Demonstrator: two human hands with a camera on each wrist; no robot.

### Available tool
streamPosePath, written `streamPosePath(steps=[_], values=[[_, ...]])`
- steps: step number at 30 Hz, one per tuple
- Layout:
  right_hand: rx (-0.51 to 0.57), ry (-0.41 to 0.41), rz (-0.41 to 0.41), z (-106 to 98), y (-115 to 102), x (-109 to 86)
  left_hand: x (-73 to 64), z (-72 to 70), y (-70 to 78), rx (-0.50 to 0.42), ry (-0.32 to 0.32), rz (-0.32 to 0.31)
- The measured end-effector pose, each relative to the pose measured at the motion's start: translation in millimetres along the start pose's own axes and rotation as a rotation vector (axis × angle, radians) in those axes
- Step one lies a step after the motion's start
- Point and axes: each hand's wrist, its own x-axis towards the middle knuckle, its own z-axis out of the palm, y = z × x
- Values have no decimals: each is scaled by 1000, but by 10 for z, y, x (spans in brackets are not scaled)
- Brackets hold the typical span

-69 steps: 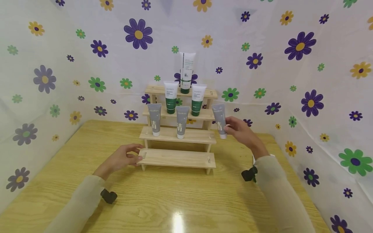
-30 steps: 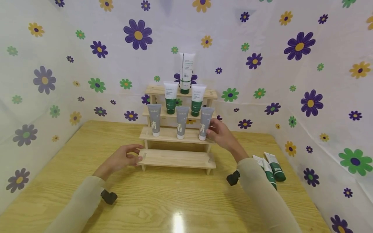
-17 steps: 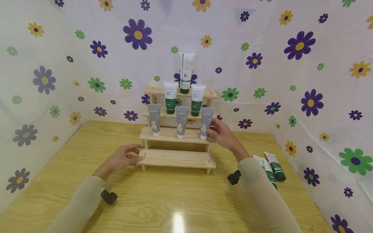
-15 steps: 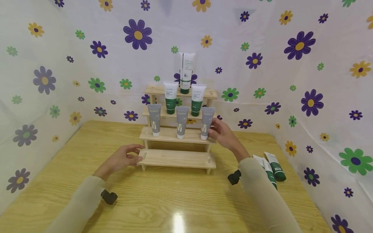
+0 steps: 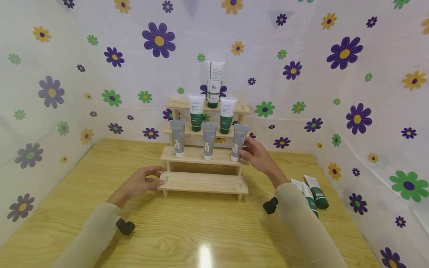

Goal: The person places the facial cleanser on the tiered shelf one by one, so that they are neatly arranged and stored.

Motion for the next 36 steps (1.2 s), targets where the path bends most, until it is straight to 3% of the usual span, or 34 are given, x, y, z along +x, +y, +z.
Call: streamPosePath(steps=[17,36], values=[[-12,0,-32,-19,25,1,23,4,-22,-11,6,-13],[-71,6,34,-2,24,-4,15,-2,-20,4,-9,13]])
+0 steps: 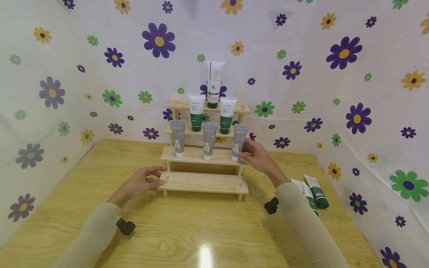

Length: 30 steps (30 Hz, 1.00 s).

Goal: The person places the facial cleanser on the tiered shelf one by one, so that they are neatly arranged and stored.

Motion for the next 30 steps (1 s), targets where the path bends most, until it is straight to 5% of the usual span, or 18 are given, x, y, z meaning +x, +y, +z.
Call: streamPosePath(steps=[12,17,30], values=[[2,9,-10,15,-17,7,-21,-7,26,-13,-2,4],[-76,23,-23,-49,-38,-15,-22,0,29,-12,-2,3],[-320,35,141,-482,-353,-388,1,-3,6,-1,3,-9]])
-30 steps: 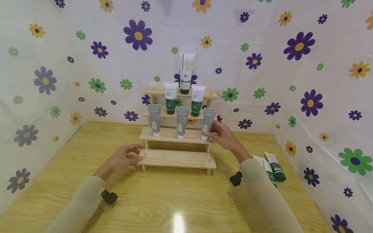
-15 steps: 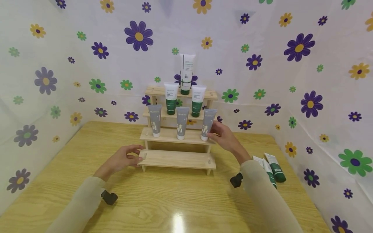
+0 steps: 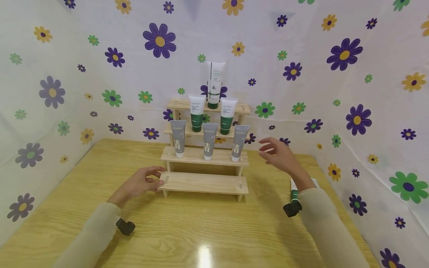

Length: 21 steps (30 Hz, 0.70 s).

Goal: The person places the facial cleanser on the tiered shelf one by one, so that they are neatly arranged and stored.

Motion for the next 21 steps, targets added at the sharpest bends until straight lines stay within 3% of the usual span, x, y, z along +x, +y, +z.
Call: streamPosePath(steps=[7,15,21], values=[[-92,-152,146,-174,98,-189,-9,-8,5,12,4,-11],[-218,-243,256,-265,247,-352,7,0,3,6,-11,8],[-205,-318,341,-304,439,-385,-3,2,17,-1,-12,16]])
